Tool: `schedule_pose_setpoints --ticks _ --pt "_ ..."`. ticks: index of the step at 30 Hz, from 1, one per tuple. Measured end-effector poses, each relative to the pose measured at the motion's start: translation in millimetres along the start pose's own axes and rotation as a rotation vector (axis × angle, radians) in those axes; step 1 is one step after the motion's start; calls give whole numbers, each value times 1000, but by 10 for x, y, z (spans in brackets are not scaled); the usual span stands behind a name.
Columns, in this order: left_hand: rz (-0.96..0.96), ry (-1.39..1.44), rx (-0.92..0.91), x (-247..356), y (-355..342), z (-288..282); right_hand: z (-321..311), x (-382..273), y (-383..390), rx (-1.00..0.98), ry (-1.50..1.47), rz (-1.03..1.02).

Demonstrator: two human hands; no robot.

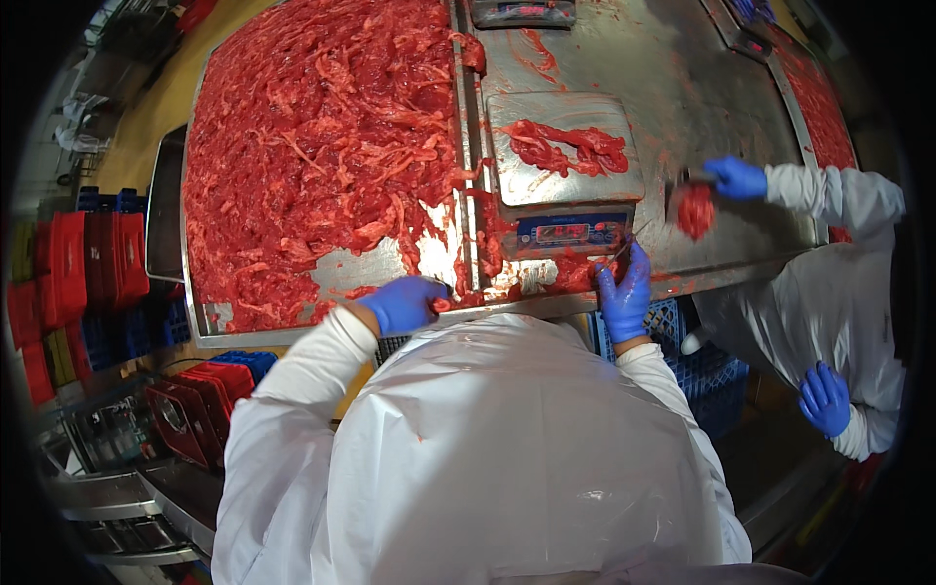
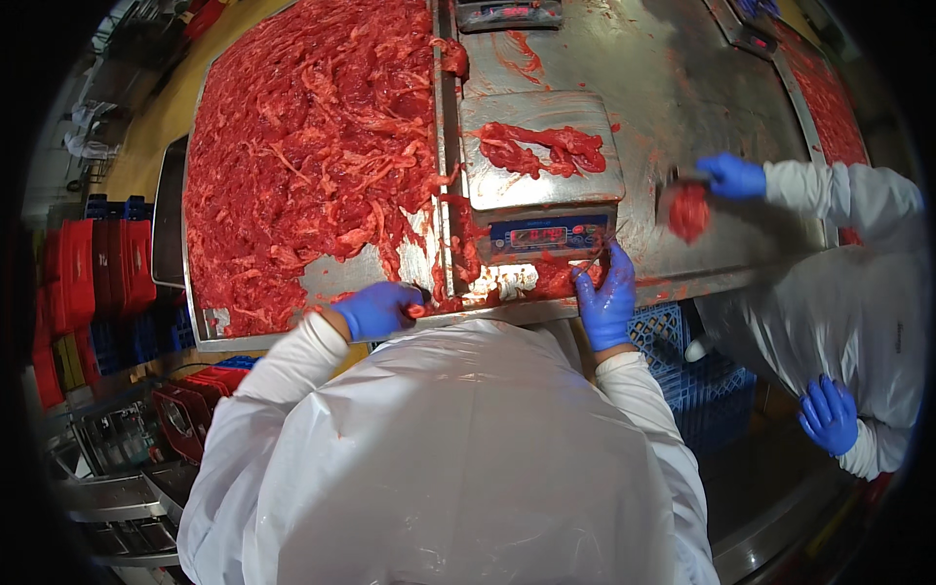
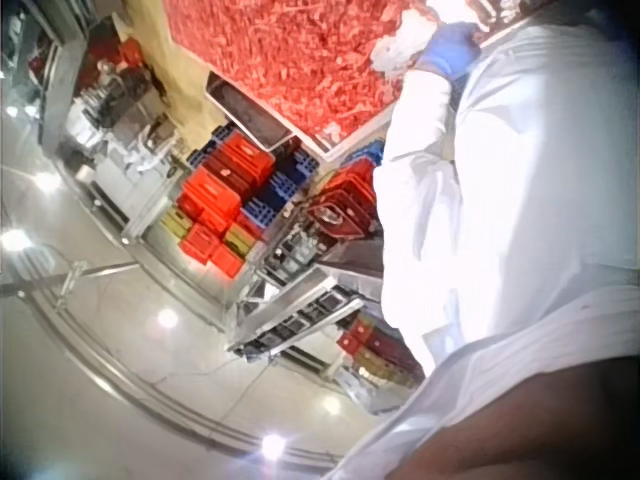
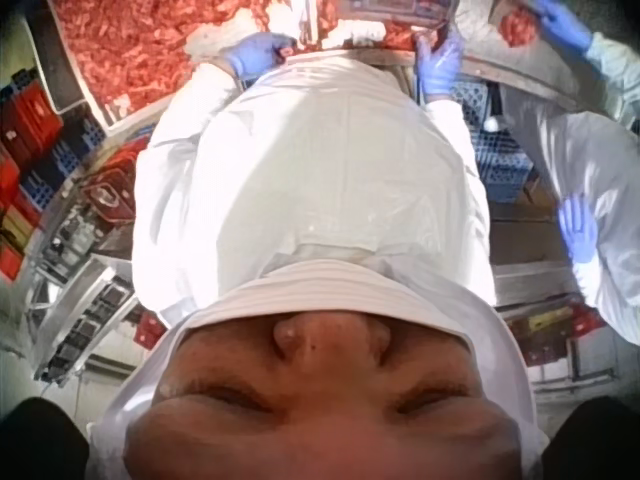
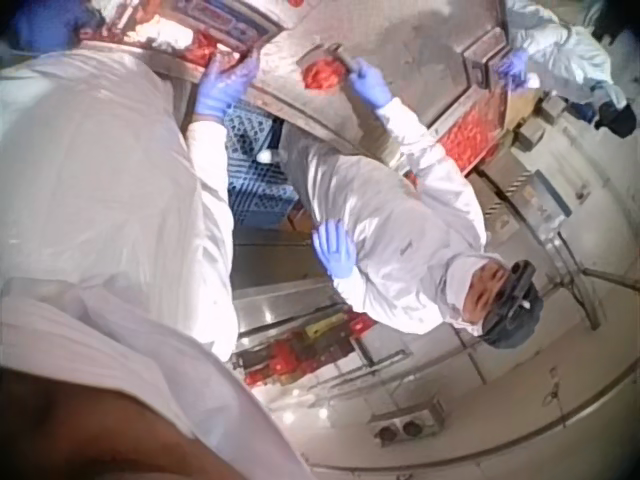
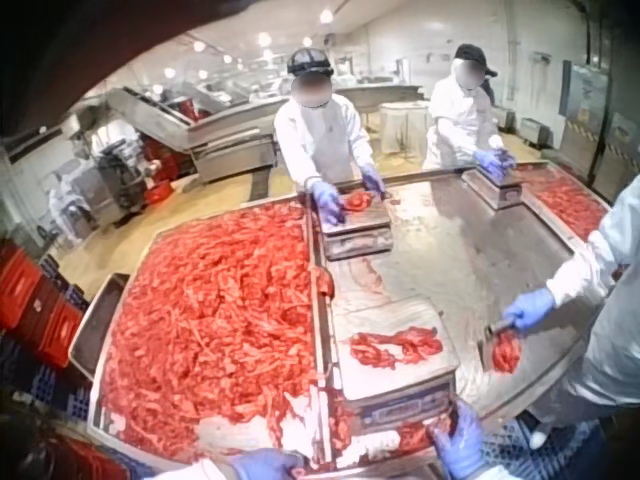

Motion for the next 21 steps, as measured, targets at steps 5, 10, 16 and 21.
schedule_pose_setpoints --ticks 5,10,16,21 --pt "7 656 -125 1150 -107 -970 32 114 -22 7 -1 -16" --pt "424 898 50 1945 -853 -1539 -29 15 -35 3 14 12" --pt "206 542 856 583 -396 -2312 -280 260 200 3 -299 231" --pt "-79 400 820 9 -274 -2011 -466 791 -113 44 -683 459"
Point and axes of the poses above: each hand's wrist, its own y-axis away from the middle knuckle, its own z-axis out of the palm, x = y × z, the point moved 9 cm from there along -y, towards the middle knuckle, and after that the axes turned 9 degrees about y, right-handed, at the moved point
